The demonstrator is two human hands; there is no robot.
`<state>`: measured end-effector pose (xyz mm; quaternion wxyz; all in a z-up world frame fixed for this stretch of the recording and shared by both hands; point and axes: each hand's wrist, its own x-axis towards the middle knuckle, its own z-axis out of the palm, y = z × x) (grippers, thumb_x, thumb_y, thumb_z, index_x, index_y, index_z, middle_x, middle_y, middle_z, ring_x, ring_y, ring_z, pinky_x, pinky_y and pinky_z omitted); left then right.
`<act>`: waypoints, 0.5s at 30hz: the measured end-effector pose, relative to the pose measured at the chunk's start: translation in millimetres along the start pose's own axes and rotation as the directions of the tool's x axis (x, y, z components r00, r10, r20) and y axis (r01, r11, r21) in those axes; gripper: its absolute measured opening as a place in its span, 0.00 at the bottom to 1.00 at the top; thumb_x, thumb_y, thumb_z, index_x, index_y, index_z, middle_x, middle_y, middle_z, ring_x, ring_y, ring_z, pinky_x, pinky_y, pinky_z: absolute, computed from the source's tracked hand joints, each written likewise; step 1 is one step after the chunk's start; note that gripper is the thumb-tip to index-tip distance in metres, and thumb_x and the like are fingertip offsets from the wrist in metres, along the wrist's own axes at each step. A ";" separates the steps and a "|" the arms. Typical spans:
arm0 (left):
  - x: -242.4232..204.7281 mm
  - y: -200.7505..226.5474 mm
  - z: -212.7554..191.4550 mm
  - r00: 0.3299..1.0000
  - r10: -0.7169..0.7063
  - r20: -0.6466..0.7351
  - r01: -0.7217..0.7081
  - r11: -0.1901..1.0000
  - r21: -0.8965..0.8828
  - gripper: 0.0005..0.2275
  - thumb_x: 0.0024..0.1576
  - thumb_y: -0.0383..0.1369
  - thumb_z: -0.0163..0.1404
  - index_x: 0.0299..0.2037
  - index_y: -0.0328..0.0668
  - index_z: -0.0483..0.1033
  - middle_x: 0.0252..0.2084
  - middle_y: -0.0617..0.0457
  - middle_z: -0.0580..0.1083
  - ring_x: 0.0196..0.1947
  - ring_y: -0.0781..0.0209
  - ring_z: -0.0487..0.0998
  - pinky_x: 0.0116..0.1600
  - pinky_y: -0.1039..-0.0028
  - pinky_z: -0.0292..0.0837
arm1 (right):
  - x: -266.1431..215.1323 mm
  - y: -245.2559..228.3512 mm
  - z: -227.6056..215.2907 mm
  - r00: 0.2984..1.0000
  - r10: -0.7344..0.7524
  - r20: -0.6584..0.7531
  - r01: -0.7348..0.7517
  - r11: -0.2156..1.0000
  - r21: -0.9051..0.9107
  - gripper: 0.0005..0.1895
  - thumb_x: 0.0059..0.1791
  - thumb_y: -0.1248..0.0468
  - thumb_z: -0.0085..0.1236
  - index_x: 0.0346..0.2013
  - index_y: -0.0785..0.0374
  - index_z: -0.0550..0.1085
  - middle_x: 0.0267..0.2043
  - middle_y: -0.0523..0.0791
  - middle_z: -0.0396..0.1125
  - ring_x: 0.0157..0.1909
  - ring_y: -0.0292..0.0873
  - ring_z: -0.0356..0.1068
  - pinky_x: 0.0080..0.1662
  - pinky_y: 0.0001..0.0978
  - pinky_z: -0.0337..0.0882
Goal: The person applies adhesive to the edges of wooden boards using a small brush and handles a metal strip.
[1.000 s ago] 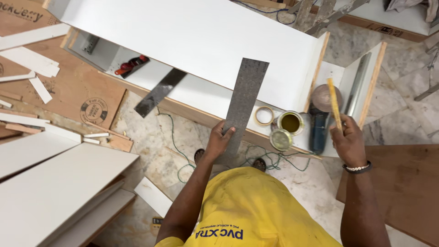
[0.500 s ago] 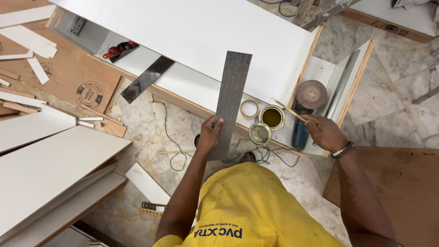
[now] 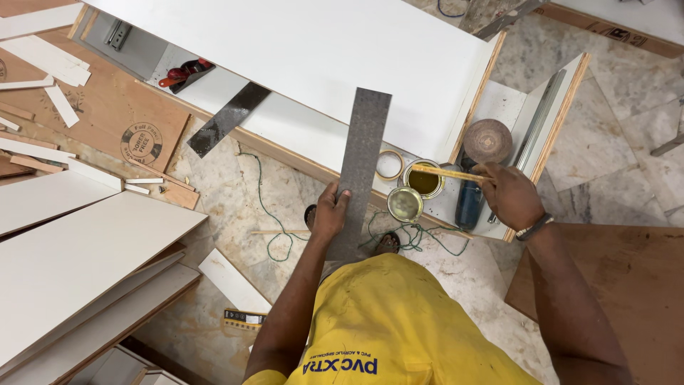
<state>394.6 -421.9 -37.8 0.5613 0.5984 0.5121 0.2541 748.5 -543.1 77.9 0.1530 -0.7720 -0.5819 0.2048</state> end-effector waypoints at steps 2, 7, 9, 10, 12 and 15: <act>-0.4 7.4 -2.5 0.999 0.032 -0.008 -0.032 0.999 -0.031 0.13 0.63 0.31 0.45 0.57 0.39 0.72 0.28 0.61 0.73 0.24 0.74 0.67 0.32 0.77 0.67 | 2.5 1.0 2.4 0.999 -0.047 -0.010 0.047 0.999 -0.017 0.14 0.52 0.63 0.55 0.51 0.60 0.77 0.42 0.50 0.74 0.45 0.53 0.72 0.49 0.47 0.72; 2.5 -4.2 -8.5 0.998 -0.055 -0.011 0.056 0.997 0.061 0.10 0.64 0.31 0.47 0.51 0.35 0.75 0.24 0.59 0.65 0.22 0.72 0.62 0.30 0.74 0.62 | 6.0 10.9 4.4 0.994 -0.108 -0.006 0.108 0.994 -0.004 0.16 0.47 0.63 0.57 0.50 0.61 0.77 0.44 0.51 0.73 0.47 0.53 0.71 0.50 0.46 0.71; 4.9 -16.2 -5.7 0.999 -0.024 -0.028 0.025 0.999 0.047 0.10 0.63 0.30 0.48 0.50 0.35 0.76 0.25 0.59 0.65 0.23 0.72 0.62 0.30 0.74 0.62 | 8.9 11.5 5.1 0.994 -0.108 0.007 0.108 0.994 -0.036 0.16 0.47 0.63 0.58 0.50 0.60 0.78 0.43 0.51 0.73 0.47 0.53 0.71 0.51 0.46 0.71; 5.3 -22.0 -3.5 0.999 -0.011 -0.036 0.013 0.999 0.041 0.10 0.62 0.30 0.49 0.49 0.35 0.77 0.25 0.59 0.65 0.24 0.72 0.62 0.30 0.74 0.62 | 10.8 10.2 5.5 0.995 -0.099 0.015 0.100 0.993 -0.061 0.16 0.48 0.63 0.57 0.50 0.60 0.78 0.42 0.51 0.72 0.47 0.52 0.71 0.51 0.46 0.72; 9.2 -28.6 1.1 0.999 0.020 -0.045 -0.018 0.999 0.037 0.09 0.65 0.31 0.50 0.48 0.32 0.77 0.26 0.59 0.63 0.26 0.72 0.60 0.32 0.74 0.61 | 15.7 6.7 3.6 0.996 -0.078 0.031 0.082 0.989 -0.120 0.14 0.50 0.63 0.56 0.50 0.59 0.79 0.40 0.51 0.71 0.46 0.52 0.71 0.51 0.46 0.72; 8.8 -24.6 6.6 0.999 0.016 -0.034 -0.017 1.000 -0.019 0.10 0.64 0.32 0.49 0.51 0.35 0.75 0.27 0.62 0.67 0.26 0.74 0.62 0.32 0.77 0.63 | 25.1 0.9 0.8 0.997 -0.064 0.040 0.070 0.982 -0.177 0.13 0.51 0.63 0.55 0.49 0.59 0.80 0.39 0.52 0.70 0.45 0.53 0.71 0.50 0.46 0.72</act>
